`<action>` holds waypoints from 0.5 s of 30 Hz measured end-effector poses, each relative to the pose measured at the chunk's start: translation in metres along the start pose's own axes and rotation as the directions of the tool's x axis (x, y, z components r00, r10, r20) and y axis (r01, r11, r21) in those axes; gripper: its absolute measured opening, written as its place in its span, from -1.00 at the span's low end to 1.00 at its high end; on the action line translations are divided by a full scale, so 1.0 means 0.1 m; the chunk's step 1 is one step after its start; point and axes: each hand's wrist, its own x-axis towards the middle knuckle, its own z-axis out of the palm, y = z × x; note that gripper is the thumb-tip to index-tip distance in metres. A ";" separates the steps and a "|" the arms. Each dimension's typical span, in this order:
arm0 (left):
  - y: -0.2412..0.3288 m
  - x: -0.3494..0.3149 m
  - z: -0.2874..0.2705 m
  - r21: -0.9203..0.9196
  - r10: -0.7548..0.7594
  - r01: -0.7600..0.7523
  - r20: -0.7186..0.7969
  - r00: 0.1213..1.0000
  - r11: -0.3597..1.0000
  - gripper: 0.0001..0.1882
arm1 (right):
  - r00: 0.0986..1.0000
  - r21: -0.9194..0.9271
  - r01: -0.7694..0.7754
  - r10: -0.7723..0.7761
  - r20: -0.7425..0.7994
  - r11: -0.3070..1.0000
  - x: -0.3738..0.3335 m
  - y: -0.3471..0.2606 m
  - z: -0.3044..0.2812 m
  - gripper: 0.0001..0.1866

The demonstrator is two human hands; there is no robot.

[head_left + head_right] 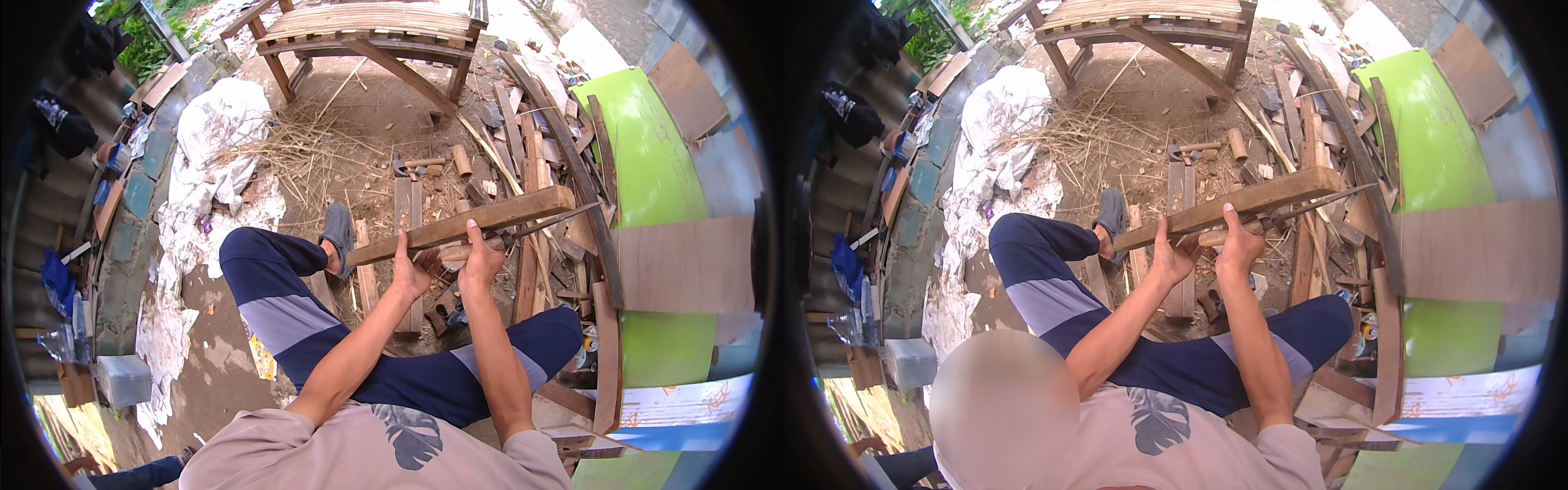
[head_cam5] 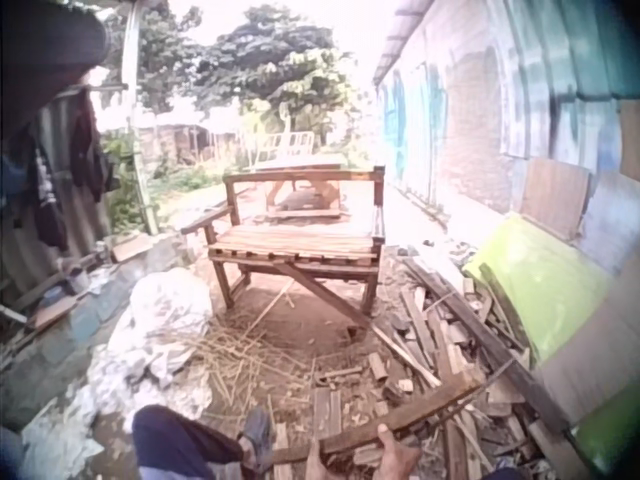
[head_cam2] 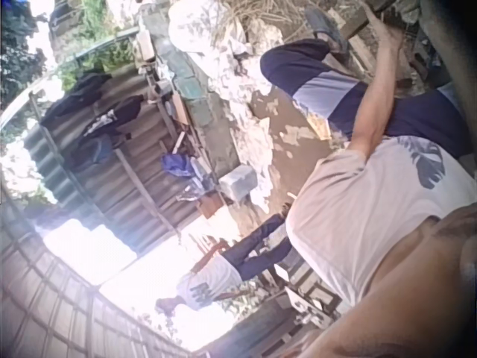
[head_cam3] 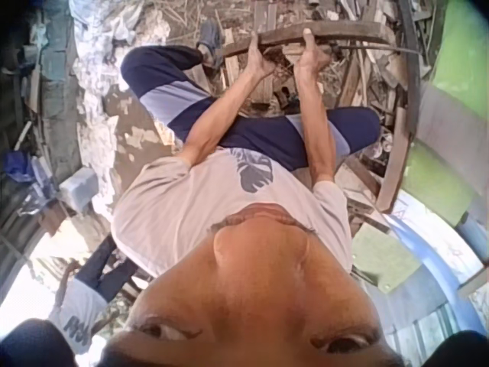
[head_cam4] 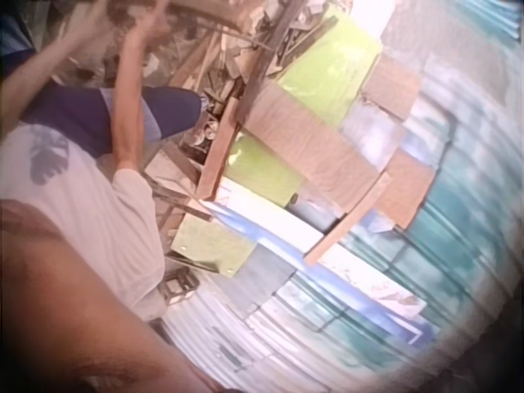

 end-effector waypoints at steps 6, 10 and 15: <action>0.44 0.19 0.26 -0.179 0.224 -0.209 0.071 0.972 0.961 -0.35 | 0.980 0.123 -0.199 0.197 0.033 0.972 0.04 0.03 0.00 -0.51; 0.73 0.07 0.50 0.062 0.384 -0.379 -0.152 0.911 0.923 -0.46 | 0.915 0.198 -0.403 0.389 0.105 0.894 0.12 0.02 -0.07 -0.58; 1.25 0.31 0.25 0.151 0.650 -0.635 -0.253 0.716 0.758 -0.28 | 0.774 0.079 -0.633 0.626 0.097 0.770 0.27 0.24 -0.25 -0.64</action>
